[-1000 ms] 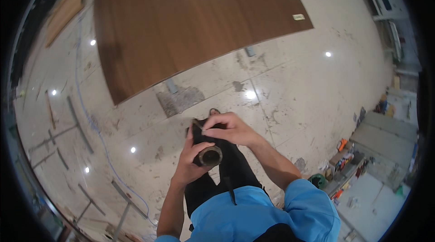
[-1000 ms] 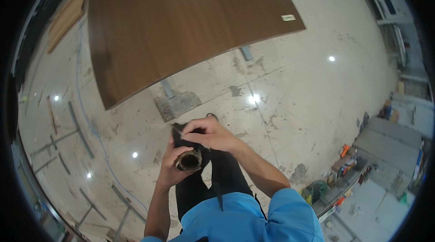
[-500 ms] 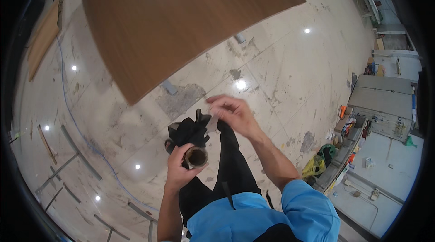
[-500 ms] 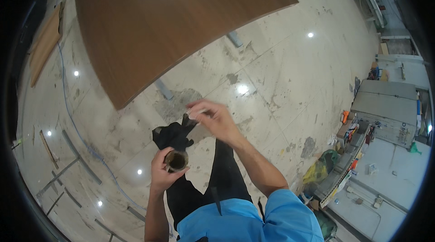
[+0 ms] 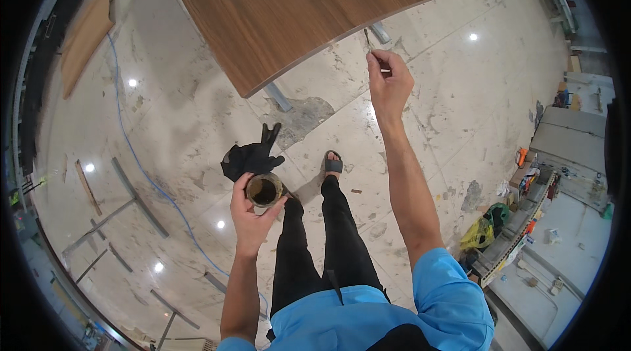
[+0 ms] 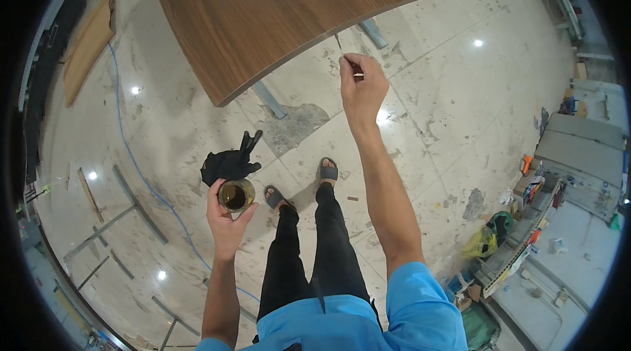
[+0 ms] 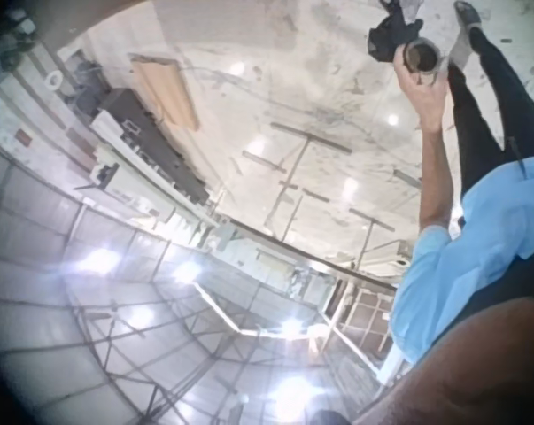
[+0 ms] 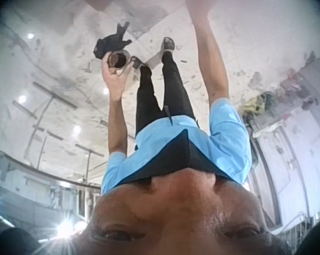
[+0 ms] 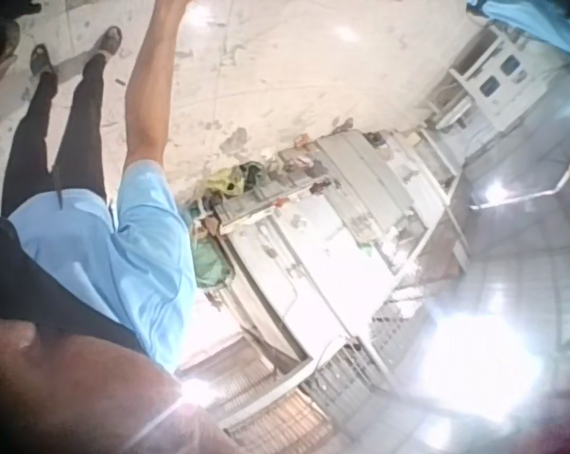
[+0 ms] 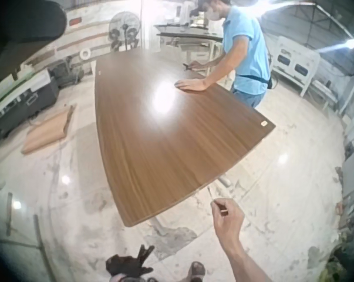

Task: The person applies a dark liquid finish to the edges of a wooden table using a small brush and a cloth. They repeatedly dip the brush into a small container, apply the finish to the table edge, and wipe the surface with a black cloth.

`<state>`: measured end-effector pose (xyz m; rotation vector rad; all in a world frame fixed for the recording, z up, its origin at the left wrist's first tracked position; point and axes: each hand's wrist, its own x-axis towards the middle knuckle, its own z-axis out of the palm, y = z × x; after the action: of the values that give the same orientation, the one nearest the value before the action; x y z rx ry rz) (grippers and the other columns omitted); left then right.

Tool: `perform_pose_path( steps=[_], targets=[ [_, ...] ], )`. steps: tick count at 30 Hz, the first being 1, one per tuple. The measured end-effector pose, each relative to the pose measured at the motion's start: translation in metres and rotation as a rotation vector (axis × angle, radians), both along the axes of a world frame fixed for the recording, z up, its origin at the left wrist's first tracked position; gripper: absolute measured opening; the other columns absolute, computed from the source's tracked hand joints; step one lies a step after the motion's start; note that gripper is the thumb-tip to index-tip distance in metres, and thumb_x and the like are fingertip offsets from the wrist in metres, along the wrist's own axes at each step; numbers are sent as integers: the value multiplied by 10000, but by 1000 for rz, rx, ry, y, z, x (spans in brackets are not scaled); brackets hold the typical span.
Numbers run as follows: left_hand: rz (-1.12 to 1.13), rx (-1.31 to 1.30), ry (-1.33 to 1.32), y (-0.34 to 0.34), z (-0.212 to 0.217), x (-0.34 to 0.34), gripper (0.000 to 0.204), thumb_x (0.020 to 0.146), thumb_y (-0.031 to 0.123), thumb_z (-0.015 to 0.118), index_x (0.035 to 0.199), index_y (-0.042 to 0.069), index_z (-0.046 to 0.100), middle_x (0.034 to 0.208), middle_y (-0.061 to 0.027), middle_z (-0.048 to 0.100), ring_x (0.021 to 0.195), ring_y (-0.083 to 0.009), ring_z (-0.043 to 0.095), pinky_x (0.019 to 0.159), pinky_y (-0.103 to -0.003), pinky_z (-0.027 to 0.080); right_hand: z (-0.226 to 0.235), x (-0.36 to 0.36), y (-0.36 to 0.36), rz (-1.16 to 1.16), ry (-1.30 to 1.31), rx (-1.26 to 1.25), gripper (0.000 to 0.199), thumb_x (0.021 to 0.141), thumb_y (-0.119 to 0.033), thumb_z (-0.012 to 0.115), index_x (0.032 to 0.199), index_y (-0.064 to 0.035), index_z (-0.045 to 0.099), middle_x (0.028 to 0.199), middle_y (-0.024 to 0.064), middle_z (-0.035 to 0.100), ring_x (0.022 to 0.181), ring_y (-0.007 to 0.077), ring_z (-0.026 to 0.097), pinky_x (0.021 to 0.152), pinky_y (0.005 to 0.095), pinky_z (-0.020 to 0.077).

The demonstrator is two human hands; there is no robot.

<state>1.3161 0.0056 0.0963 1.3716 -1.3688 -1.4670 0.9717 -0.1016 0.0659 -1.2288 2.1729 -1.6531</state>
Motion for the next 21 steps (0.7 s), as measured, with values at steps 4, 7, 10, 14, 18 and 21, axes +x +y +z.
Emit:
perform_pose_path(
  steps=[4, 7, 10, 14, 18, 21],
  targets=[
    [59, 3, -7, 2, -5, 1, 821, 786, -92, 884, 1463, -13, 428, 1281, -125, 628, 1141, -196, 685, 1036, -336, 557, -3, -12, -15, 1, 21, -34, 89, 958, -66, 774, 1024, -5, 777, 916, 67, 757, 768, 111, 682, 692, 255, 544],
    [90, 24, -28, 6, -13, 5, 832, 784, -98, 883, 1471, -15, 422, 1301, -121, 619, 1175, -197, 667, 1053, -337, 544, -8, -15, -21, 24, 51, -60, 71, 930, -35, 772, 993, -3, 765, 907, 98, 745, 752, 159, 699, 681, 287, 558],
    [107, 34, -34, 14, -21, 8, 839, 783, -100, 883, 1477, -16, 418, 1315, -118, 611, 1195, -198, 657, 1060, -337, 537, -14, -6, -21, 82, 47, -51, 68, 930, -19, 768, 997, -6, 767, 911, 97, 742, 750, 150, 692, 690, 282, 559],
    [123, 54, 10, 19, -27, 6, 840, 789, -93, 885, 1480, -18, 414, 1318, -119, 606, 1198, -200, 658, 1064, -339, 538, -17, 31, -15, 198, 33, -29, 78, 928, 10, 759, 1004, -6, 767, 914, 95, 733, 751, 140, 683, 690, 272, 557],
    [121, 68, -5, 21, -26, 4, 864, 791, -126, 850, 1515, 1, 396, 1331, -111, 581, 1221, -197, 631, 1076, -345, 534, -7, 80, -3, 387, -6, 40, 84, 924, 17, 756, 1001, -14, 769, 907, 95, 724, 746, 140, 681, 676, 266, 556],
    [113, 48, 41, 20, -24, 3, 856, 792, -129, 847, 1511, 0, 399, 1329, -111, 584, 1222, -197, 631, 1071, -343, 538, 3, 80, 4, 378, -61, 33, 79, 924, 3, 753, 996, -24, 769, 908, 92, 729, 752, 151, 690, 674, 275, 560]
  ],
)
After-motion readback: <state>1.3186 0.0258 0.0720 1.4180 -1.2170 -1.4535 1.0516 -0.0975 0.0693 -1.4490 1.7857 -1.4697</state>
